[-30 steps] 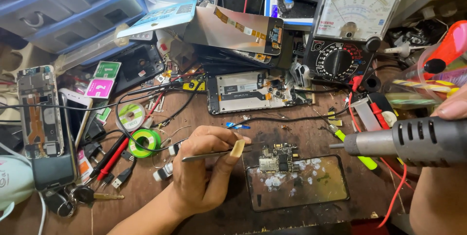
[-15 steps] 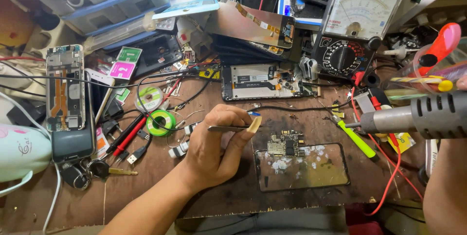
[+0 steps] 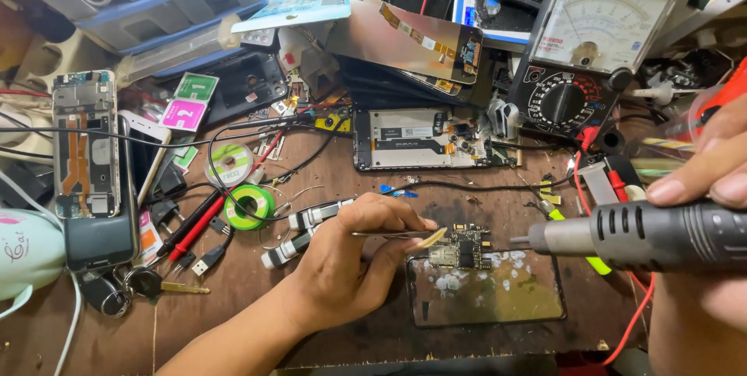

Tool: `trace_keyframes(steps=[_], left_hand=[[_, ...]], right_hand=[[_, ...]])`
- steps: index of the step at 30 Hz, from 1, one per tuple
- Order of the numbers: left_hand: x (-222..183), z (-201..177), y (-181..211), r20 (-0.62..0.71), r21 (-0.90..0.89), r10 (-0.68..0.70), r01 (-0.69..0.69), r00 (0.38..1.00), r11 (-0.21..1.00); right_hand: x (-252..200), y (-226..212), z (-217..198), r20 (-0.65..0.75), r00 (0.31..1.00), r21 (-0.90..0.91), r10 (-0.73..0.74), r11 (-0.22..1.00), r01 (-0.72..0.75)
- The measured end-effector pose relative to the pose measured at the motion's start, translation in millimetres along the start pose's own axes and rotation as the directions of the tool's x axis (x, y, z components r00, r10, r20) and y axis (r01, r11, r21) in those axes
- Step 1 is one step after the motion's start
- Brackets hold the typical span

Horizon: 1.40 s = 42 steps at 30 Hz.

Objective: Using a heat gun and tweezers to reflow or desolder components on a mobile phone circuit board.

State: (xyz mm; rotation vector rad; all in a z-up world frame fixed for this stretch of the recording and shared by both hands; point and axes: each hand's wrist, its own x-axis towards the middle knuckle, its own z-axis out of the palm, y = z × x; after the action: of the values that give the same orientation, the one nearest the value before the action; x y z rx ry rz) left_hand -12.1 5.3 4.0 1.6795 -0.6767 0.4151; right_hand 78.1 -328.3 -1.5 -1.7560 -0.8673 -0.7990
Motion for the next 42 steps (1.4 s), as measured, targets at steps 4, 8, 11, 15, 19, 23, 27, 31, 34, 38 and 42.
trace_keyframes(steps=[4,8,11,15,19,23,27,31,34,38,42], left_hand=[[-2.4,2.5,-1.3,-0.017,-0.056,-0.023,0.022,1.000,0.998],[-1.1,2.4,2.6,-0.001,-0.043,-0.034,0.034,0.999,0.998],[-0.4,3.6,3.9,-0.048,0.011,-0.022,0.023,0.999,1.000],[-3.1,3.3,1.8,-0.093,0.077,-0.041,0.048,0.995,0.996],[-5.1,5.0,-1.1,-0.109,0.062,-0.082,0.089,0.991,0.994],[1.0,6.1,2.8,-0.163,0.097,-0.078,0.095,0.983,0.991],[4.8,6.9,3.6,-0.163,0.059,-0.022,0.032,0.986,0.998],[7.1,6.4,10.6,-0.246,0.070,-0.064,0.083,0.967,0.994],[9.1,8.1,19.2,-0.301,-0.158,-0.236,0.195,0.924,0.968],[7.8,18.3,19.5,-0.408,-0.369,-0.411,0.264,0.815,0.891],[6.7,29.0,16.8,-0.433,-0.288,-0.386,0.281,0.815,0.916]], right_hand=[[-9.4,-25.4,-1.1,-0.002,0.984,-0.279,0.178,0.945,-0.172],[14.2,-35.4,-3.1,0.223,0.966,-0.122,0.134,0.987,-0.109],[41.0,-62.6,6.9,0.380,0.858,-0.205,0.344,0.936,-0.285],[31.4,-52.8,39.7,0.235,0.958,-0.059,0.161,0.987,-0.152],[47.4,-57.9,22.6,0.376,0.899,-0.107,0.225,0.974,-0.199],[31.3,-75.9,93.7,-0.167,0.956,0.011,0.242,0.970,-0.243],[35.0,-74.5,107.7,-0.269,0.919,0.201,0.288,0.950,-0.239],[27.4,-63.8,94.1,-0.203,0.944,0.188,0.261,0.956,-0.224],[30.1,-67.4,98.7,-0.234,0.937,0.172,0.258,0.960,-0.221],[34.1,-70.3,94.3,-0.168,0.961,0.091,0.219,0.974,-0.206],[30.1,-61.5,96.9,-0.154,0.963,0.188,0.222,0.963,-0.192]])
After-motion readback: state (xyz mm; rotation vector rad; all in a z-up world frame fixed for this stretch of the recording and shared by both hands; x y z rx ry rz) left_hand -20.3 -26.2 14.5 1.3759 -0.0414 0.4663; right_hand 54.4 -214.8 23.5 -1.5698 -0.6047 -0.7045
